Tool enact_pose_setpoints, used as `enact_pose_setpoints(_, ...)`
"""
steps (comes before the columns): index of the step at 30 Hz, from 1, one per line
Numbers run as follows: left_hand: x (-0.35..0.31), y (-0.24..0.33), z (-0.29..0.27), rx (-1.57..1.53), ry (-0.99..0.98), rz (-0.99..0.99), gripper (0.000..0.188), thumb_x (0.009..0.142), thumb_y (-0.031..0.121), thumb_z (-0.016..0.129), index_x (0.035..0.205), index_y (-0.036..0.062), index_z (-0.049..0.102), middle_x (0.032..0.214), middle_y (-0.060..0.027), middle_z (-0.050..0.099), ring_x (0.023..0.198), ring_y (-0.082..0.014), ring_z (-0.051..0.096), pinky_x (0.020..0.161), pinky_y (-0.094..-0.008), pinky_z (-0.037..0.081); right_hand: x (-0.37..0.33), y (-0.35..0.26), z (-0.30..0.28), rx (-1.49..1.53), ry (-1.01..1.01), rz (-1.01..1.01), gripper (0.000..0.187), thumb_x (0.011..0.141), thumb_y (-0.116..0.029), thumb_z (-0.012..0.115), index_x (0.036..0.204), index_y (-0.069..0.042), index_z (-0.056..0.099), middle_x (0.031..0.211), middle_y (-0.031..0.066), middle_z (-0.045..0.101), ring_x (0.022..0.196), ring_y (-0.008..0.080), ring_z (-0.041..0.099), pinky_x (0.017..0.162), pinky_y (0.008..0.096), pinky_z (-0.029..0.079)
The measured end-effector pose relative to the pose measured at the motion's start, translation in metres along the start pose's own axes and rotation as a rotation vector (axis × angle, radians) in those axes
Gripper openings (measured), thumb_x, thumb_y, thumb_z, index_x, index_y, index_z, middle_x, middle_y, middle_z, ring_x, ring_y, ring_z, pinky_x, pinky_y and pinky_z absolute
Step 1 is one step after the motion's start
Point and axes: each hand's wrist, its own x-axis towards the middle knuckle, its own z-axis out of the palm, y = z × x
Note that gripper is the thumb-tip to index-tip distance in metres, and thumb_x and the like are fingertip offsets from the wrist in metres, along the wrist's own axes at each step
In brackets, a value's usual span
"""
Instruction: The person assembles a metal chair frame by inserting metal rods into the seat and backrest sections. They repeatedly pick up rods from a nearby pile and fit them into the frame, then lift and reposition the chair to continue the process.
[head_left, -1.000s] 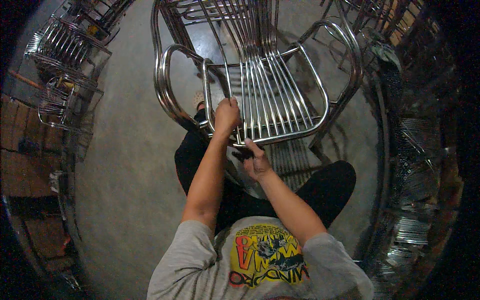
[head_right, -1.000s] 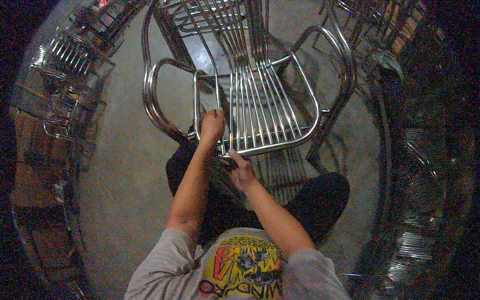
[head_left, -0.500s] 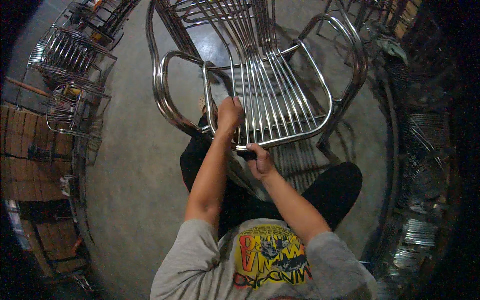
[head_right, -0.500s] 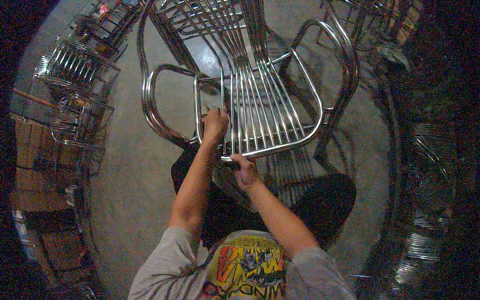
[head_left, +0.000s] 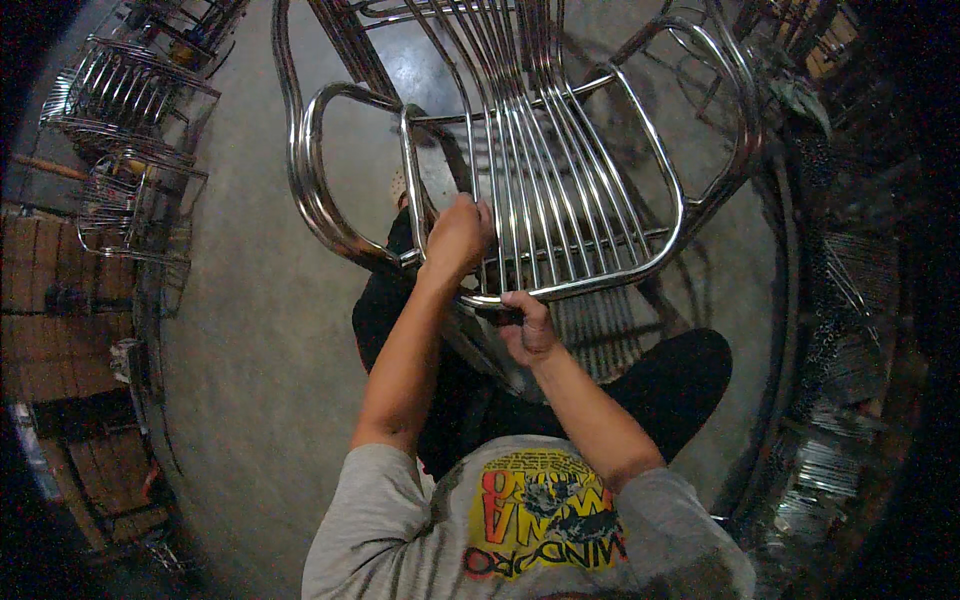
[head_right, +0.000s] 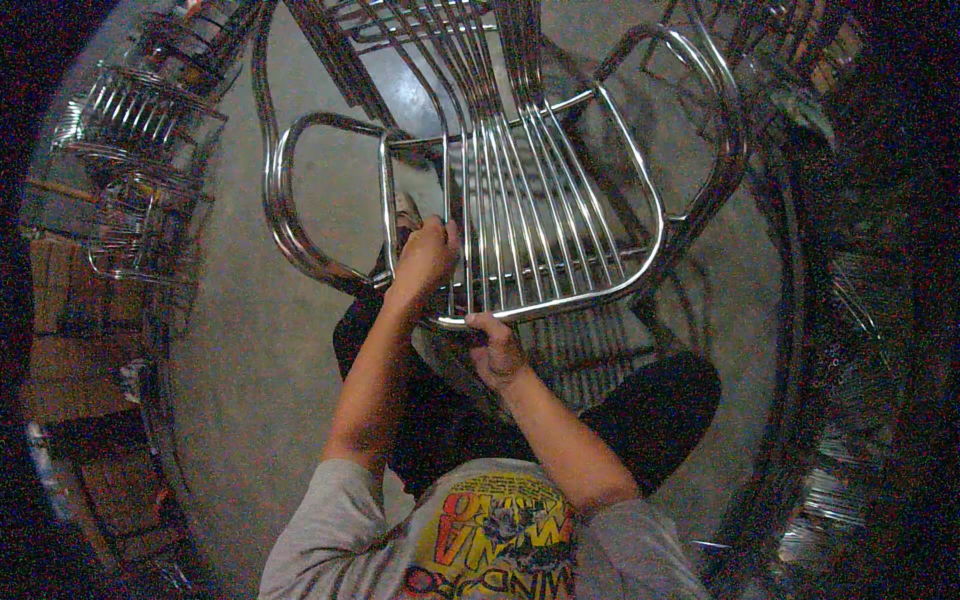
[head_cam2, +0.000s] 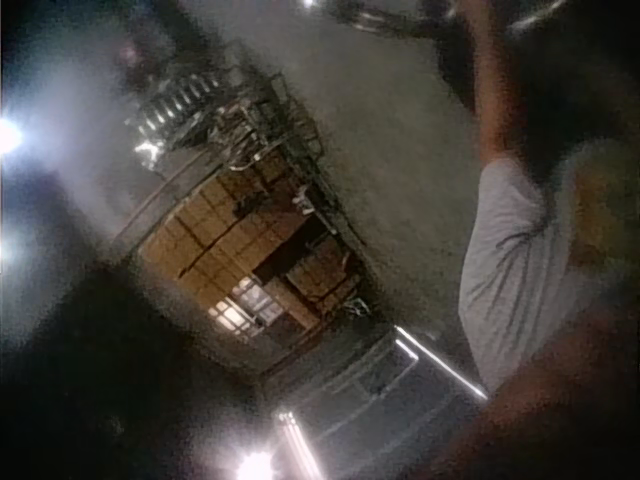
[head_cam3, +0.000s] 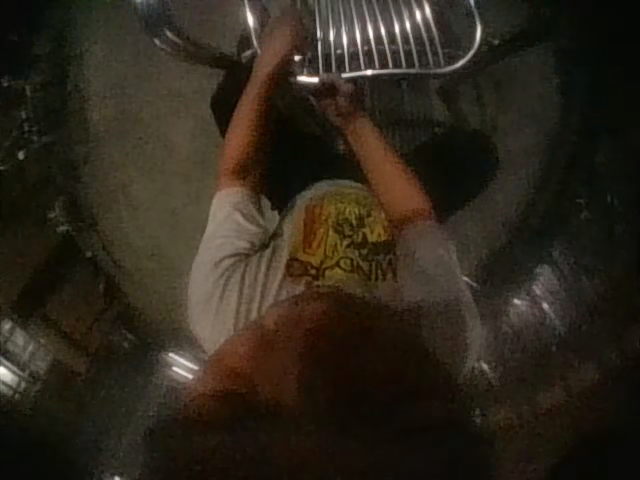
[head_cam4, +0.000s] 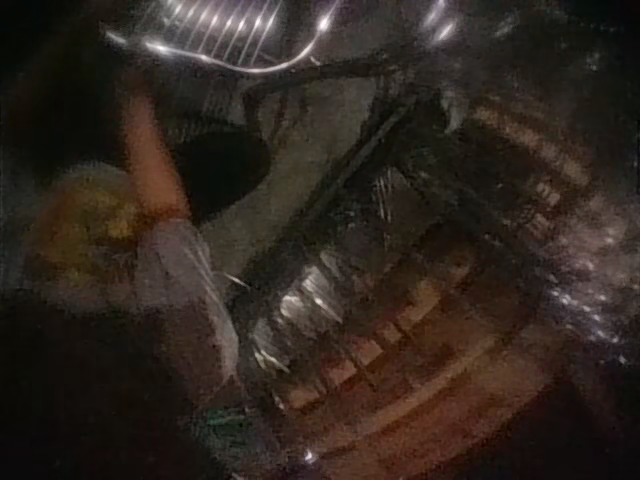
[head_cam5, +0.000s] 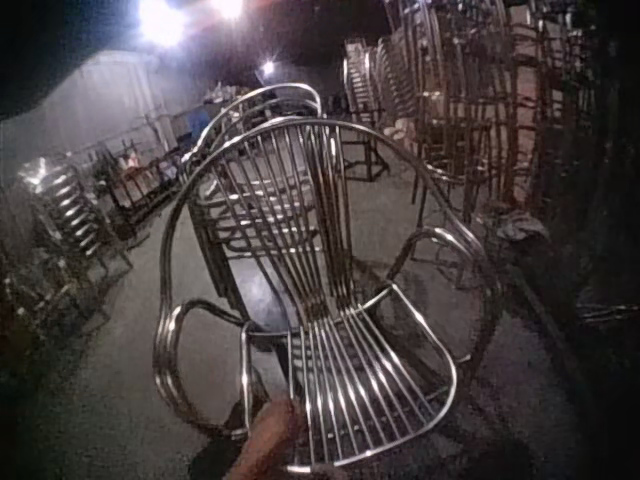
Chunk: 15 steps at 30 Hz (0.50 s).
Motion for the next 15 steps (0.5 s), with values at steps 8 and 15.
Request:
enact_pose_setpoints(8, 0.029, -0.051, 0.032, 0.211, 0.068, 0.594, 0.027, 0.086, 0.021, 0.054, 0.101, -0.0016, 0.058, 0.093, -0.0202, 0.065, 0.078, -0.032, 0.065, 0.071, -0.0452, 0.052, -0.063, -0.013, 0.006, -0.762, 0.059, -0.259, 0.067, 0.085, -0.048, 0.07, 0.127, 0.001, 0.053, 0.111, 0.0121, 0.061, 0.099, 0.0211, 0.059, 0.078, 0.0349, 0.053)
enact_pose_setpoints(15, 0.046, -0.068, 0.018, -0.386, -0.091, 0.255, 0.057, 0.098, 0.044, 0.049, 0.13, -0.0026, 0.048, 0.101, -0.0252, 0.063, 0.082, -0.0352, 0.059, 0.077, -0.0442, 0.049, -0.305, -0.059, -0.056, -0.553, 0.391, -0.839, 0.046, 0.095, -0.032, 0.06, 0.128, -0.002, 0.051, 0.111, 0.0134, 0.065, 0.093, 0.0181, 0.064, 0.072, 0.0339, 0.056)
